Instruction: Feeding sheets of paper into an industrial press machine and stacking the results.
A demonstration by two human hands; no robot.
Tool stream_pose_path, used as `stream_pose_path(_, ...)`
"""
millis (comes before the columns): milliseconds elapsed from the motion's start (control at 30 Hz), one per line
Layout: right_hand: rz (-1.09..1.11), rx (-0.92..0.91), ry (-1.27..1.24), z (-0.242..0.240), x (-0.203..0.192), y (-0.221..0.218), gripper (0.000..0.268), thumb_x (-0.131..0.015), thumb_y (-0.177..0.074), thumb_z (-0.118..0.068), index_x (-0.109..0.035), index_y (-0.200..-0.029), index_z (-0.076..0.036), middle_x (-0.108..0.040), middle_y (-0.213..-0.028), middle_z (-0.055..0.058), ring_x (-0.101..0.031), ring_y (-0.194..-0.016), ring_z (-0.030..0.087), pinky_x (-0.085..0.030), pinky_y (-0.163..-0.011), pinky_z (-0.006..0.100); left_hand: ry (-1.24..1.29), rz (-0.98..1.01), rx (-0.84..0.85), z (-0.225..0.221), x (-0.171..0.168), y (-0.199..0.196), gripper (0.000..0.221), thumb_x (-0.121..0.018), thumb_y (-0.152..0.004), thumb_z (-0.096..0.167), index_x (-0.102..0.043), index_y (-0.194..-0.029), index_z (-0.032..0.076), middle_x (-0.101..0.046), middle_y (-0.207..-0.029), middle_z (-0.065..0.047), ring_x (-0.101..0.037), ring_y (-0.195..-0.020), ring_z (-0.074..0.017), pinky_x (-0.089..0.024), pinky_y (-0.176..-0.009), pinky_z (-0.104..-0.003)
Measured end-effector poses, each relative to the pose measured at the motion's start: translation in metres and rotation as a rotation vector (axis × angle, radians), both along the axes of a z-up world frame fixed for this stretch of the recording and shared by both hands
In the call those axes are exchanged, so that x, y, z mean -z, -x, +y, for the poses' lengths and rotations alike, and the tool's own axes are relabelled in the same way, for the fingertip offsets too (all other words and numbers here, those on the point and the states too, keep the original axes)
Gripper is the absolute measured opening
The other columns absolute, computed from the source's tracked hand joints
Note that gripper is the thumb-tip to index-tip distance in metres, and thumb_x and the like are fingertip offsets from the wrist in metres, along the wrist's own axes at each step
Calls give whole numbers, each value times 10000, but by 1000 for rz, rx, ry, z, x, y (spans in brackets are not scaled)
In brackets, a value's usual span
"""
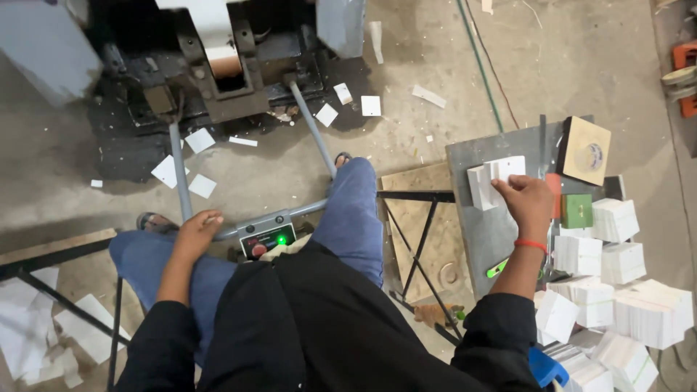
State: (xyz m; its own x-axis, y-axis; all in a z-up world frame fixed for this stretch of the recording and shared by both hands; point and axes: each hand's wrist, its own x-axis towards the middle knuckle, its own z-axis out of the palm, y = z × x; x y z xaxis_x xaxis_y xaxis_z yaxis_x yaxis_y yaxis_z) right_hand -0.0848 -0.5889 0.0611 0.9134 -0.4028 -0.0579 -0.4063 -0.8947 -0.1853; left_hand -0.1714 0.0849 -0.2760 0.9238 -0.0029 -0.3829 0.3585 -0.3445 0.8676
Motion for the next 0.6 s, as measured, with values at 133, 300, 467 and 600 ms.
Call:
stream_pose_path(133, -186, -77, 192, -14, 33, -5, 302, -703, -878, -293, -691, -757, -17, -644, -737, 218, -636, -682, 412, -477, -629, 516, -49, -112, 0, -3, -13, -9, 290, -663, -985, 290, -751, -1132, 55, -763, -1074, -126, -711, -996, -209, -528, -886, -334)
stream_pose_path(300, -195, -66, 477, 0, 32, 3, 199, -663, -814, -222, -732, -775, -40, -681, -805, 244, -668, -758, 431, -536, -694, 522, -183, -82, 55, -14, -72, -22, 289, -708, -976, 286, -791, -931, 13, -709, -848, -185, -664, -727, -276, -521, -720, -377)
stream_pose_path(467, -469, -32, 419, 33, -27, -2, 170, -594, -1038, -70, -760, -1041, -37, -707, -941, 236, -677, -845, 449, -527, -711, 515, -232, -482, 258, -34, -196, -57, 236, -668, -969, 269, -791, -1015, 73, -748, -954, -141, -697, -803, -290, -539, -742, -373)
stream_pose_path(600, -728, -352, 197, 148, -36, -55, 261, -567, -1025, 41, -749, -1204, -16, -707, -1016, 235, -674, -882, 431, -533, -754, 487, -188, -849, 205, -64, -315, -116, 272, -681, -954, 242, -757, -1149, 68, -741, -1060, -120, -691, -938, -311, -543, -829, -399)
